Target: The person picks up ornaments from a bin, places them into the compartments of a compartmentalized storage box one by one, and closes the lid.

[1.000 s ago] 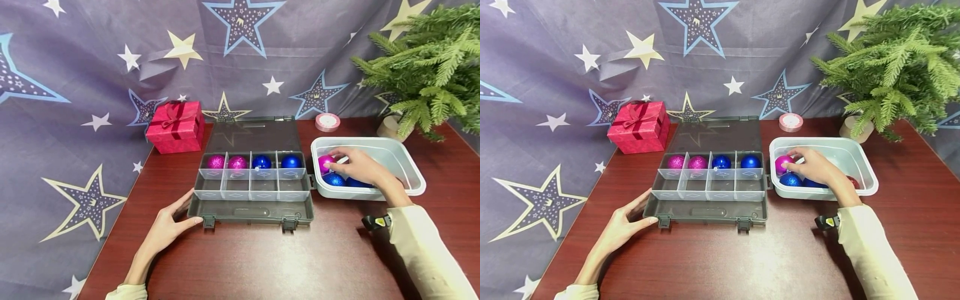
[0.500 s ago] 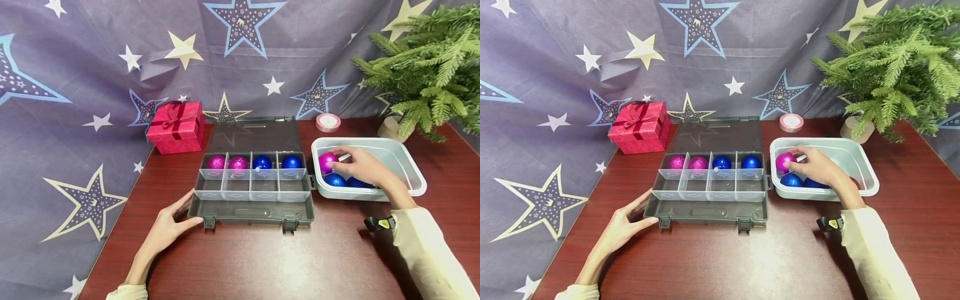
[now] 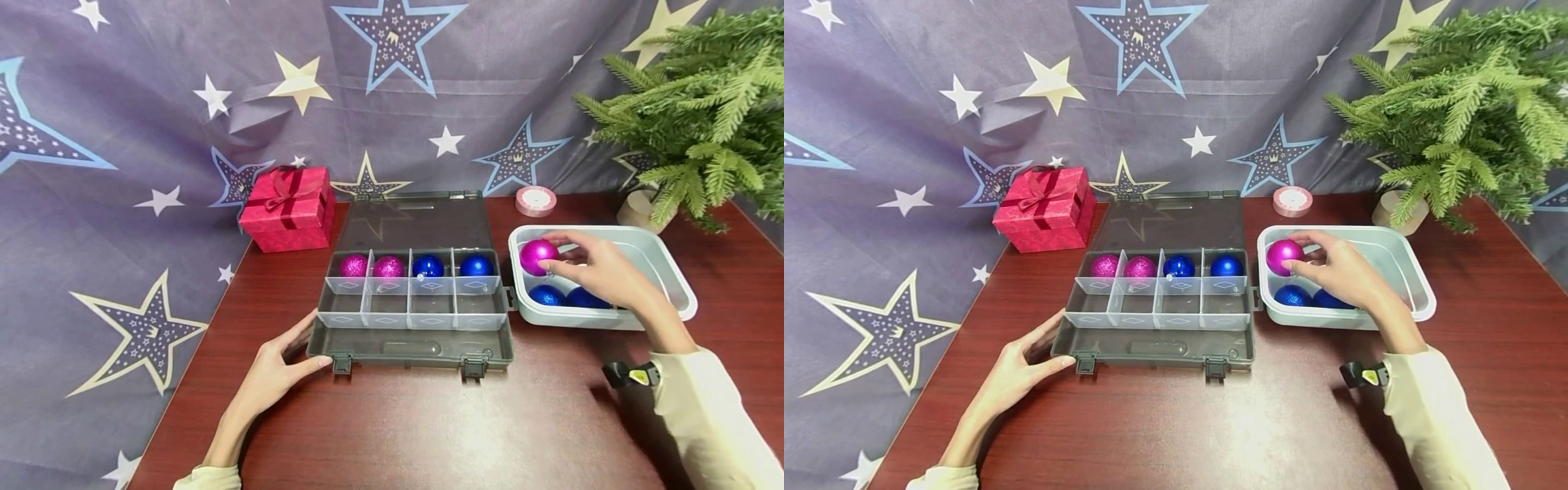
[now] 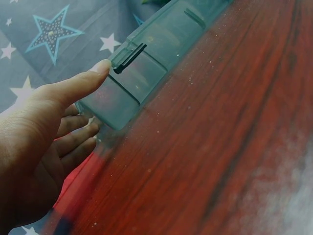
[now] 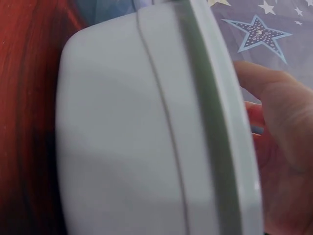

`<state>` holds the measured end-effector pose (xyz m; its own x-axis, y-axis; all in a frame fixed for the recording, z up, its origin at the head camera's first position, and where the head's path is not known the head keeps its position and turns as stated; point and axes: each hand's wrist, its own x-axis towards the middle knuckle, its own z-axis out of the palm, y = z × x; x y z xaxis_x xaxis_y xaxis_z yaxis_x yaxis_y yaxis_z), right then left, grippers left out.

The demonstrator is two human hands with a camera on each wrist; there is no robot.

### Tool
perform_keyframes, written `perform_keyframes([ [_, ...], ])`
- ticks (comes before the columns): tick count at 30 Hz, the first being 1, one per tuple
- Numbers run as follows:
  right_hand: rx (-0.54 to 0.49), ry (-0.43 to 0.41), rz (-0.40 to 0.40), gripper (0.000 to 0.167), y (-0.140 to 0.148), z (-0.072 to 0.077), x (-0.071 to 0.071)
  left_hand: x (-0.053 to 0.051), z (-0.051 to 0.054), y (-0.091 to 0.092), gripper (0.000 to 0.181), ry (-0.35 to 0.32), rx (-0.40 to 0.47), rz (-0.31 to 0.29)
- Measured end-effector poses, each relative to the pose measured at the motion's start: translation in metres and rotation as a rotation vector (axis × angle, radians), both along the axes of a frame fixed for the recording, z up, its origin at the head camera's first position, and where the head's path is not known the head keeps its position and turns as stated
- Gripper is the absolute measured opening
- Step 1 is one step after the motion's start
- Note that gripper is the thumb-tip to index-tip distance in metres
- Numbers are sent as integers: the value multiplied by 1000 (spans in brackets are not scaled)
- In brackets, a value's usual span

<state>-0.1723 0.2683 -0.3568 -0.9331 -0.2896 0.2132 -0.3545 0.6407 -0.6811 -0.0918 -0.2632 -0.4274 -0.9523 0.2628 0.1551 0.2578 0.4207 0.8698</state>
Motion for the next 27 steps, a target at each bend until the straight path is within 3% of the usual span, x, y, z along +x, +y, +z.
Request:
perform_keyframes([
  [7, -22, 53, 6, 45, -4, 9, 5, 1, 0, 0, 78, 1, 5, -5],
  [17, -33, 58, 56, 48, -20, 19, 10, 0, -1, -1, 78, -5, 8, -1],
  [27, -62, 83, 120, 44, -42, 17, 11, 0, 0, -1, 78, -15, -3, 5],
])
